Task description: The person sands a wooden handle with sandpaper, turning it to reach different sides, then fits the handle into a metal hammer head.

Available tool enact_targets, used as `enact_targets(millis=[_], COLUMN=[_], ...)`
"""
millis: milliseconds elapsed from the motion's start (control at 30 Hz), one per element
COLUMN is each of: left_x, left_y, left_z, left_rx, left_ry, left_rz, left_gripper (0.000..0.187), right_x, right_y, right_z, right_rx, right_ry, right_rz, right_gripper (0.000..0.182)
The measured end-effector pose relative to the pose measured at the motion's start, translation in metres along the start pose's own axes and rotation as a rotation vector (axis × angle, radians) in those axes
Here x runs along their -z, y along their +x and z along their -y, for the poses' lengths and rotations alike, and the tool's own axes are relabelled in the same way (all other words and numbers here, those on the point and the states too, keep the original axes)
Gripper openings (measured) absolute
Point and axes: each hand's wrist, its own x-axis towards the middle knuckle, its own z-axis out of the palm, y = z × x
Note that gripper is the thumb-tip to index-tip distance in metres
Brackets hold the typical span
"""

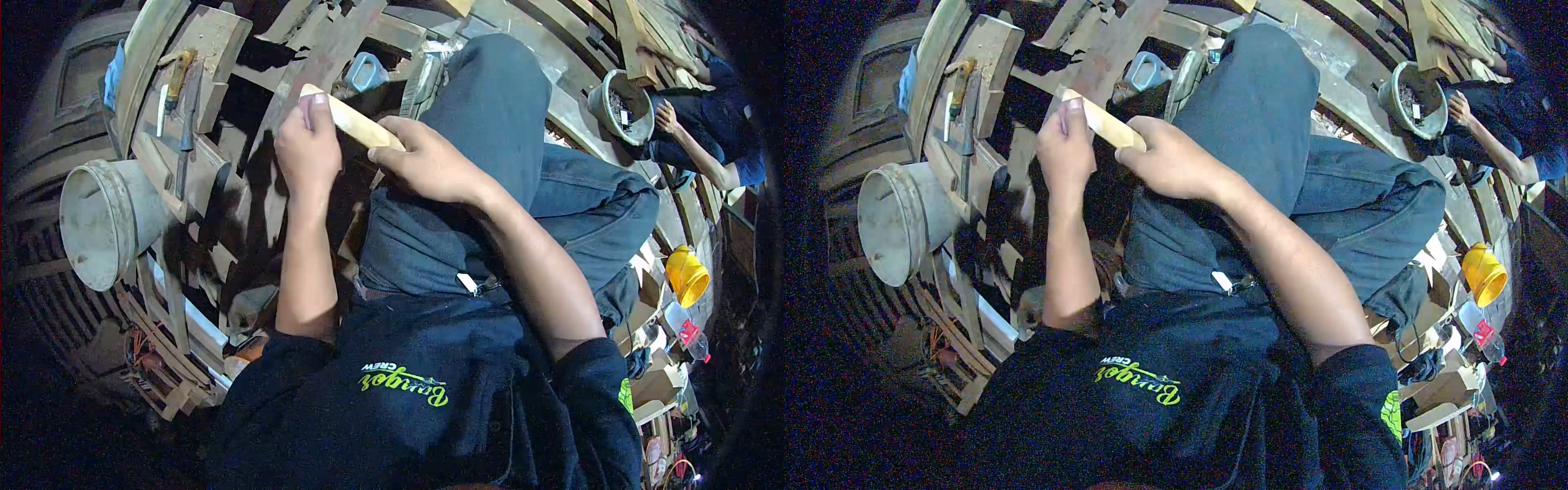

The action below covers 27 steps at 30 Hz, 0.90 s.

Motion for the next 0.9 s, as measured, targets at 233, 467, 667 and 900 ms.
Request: enact_targets(millis=[233,467,667,900], left_x=[-0.001,-0.007,-0.013,-0.008], left_y=[-0.004,-0.022,-0.027,-0.005], left_z=[-0.007,-0.007,-0.012,-0.003], left_rx=[-0.147,-0.223,-0.210,-0.155], left_ry=[0.082,-0.005,-0.037,0.026], left_rz=[-0.110,-0.104,-0.102,-0.121], left_gripper=[0.045,0.045,0.045,0.046], right_x=[-0.004,-0.001,-0.004,-0.003], right_y=[-0.001,-0.007,-0.004,-0.003], right_z=[0.000,0.001,-0.004,-0.002], right_rx=[0.019,-0.034,-0.028,0.007], right_ry=[-0.004,0.050,0.108,-0.008], right_rz=[-0.045,-0.039,-0.079,-0.047], right_gripper=[0.032,0.031,0.039,0.033])
